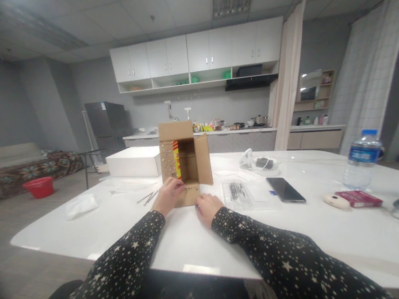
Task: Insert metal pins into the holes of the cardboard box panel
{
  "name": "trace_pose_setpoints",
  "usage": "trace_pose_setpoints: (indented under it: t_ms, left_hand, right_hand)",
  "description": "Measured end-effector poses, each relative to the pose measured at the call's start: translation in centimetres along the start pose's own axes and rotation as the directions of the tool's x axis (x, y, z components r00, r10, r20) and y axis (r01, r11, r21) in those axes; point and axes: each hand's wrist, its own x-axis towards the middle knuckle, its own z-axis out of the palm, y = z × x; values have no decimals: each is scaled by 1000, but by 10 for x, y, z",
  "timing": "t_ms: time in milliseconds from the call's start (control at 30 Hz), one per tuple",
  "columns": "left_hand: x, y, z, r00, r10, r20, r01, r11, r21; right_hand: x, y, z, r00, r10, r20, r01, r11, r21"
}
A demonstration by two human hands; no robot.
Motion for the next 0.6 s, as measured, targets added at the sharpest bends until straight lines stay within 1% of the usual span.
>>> trace_pose_setpoints:
  t_ms: [167, 400, 467, 600]
  left_hand:
    - [0, 2, -1, 1000, 13, 1, -13, 1000, 16]
    - [-1, 1, -1, 997, 10, 73, -15, 997, 70]
    - [-2, 0, -1, 994, 9, 107, -21, 993, 116]
    - [-4, 0, 0, 978, -1, 209, -55, 963, 263]
  right_hand:
    - [-1, -1, -3, 1000, -4, 3, 4, 1000, 2]
    - [-1, -2, -3, 1000, 0, 10, 0, 1000, -9]
    - [0, -2, -3, 1000, -1, 9, 2, 1000, -8]
    - [1, -2, -2, 1000, -1, 3, 1, 1000, -1]
